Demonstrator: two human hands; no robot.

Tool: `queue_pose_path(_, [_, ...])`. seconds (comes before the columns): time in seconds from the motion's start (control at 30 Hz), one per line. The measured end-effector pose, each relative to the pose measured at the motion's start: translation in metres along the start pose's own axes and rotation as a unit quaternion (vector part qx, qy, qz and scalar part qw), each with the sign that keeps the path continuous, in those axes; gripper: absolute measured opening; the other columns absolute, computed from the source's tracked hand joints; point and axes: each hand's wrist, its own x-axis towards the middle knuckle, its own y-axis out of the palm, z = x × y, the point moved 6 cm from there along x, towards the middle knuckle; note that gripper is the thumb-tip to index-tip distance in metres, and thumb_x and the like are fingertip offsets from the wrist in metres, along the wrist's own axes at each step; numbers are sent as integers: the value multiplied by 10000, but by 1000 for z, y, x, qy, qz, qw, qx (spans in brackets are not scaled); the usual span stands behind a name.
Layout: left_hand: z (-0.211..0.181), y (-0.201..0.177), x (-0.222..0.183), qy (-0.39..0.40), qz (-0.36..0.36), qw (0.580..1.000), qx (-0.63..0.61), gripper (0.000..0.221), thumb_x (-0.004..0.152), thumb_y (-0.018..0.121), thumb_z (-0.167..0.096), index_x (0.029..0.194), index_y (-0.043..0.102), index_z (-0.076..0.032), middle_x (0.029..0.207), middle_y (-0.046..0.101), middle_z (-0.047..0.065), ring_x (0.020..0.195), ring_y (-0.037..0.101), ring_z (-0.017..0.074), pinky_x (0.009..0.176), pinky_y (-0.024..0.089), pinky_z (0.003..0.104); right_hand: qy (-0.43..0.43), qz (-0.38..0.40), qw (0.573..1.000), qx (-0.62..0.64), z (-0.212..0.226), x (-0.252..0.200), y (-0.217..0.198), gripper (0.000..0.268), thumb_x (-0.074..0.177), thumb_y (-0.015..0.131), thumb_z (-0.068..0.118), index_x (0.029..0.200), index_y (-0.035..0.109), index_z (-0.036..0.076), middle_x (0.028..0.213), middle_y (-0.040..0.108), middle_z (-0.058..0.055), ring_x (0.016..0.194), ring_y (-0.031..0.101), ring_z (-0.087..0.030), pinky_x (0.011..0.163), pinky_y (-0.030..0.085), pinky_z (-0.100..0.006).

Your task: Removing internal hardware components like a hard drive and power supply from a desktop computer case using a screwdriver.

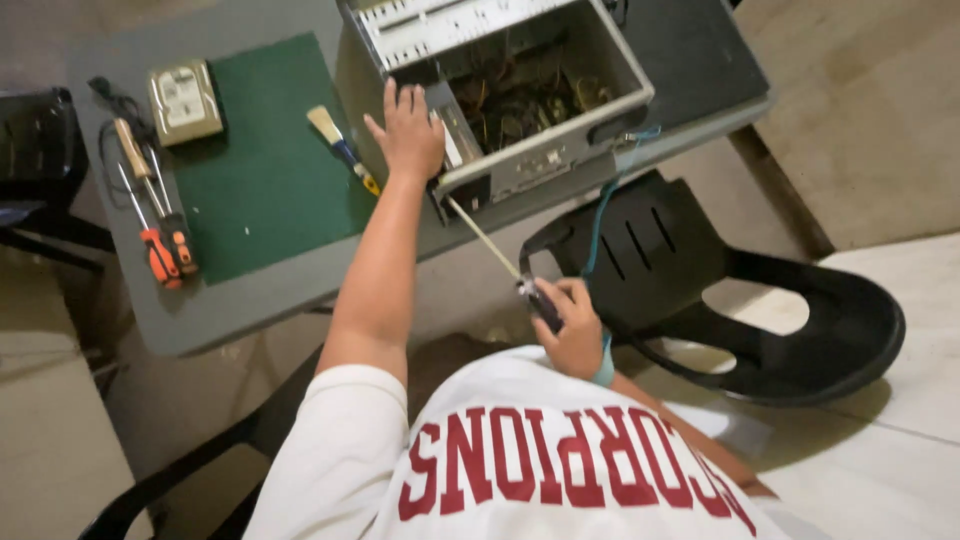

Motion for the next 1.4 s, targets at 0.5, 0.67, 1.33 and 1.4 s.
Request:
queue_pose_path(0.5, [40, -14, -65, -9, -266, 889, -373, 194, 861, 709, -106, 1039, 784, -116, 1085, 746, 129, 1122, 673, 314, 1013, 495, 456, 322, 120, 815, 467, -14, -1, 23, 359, 900, 683, 107, 1227, 679, -42, 595, 621, -215, 391, 574, -236, 346, 477, -324])
queue_pose_path(0.67, [68, 60, -139, -360, -43, 747, -557, 141, 852, 748, -304, 902, 743, -173, 815, 722, 30, 722, 687, 143, 653, 551, 283, 345, 152, 764, 523, -27, 0, 27, 403, 940, 602, 99, 1309, 589, -63, 837, 646, -322, 457, 616, -282, 294, 482, -344])
queue_pose_path(1.33, [10, 37, -159, -479, 100, 474, -732, 194, 893, 758, -184, 1055, 708, -90, 1054, 783, 90, 917, 776, 219, 864, 580, 373, 316, 154, 808, 473, -59, -15, 14, 400, 919, 621, 43, 1304, 614, -61, 801, 690, -326, 366, 583, -274, 283, 456, -330])
queue_pose_path(1.4, [13, 47, -156, -476, 93, 484, -728, 213, 876, 794, -175, 1029, 680, -81, 1009, 788, 92, 874, 782, 239, 851, 596, 394, 318, 151, 804, 479, -63, -19, 13, 419, 933, 613, 46, 1341, 594, -43, 605, 641, -298, 263, 509, -278, 237, 405, -332])
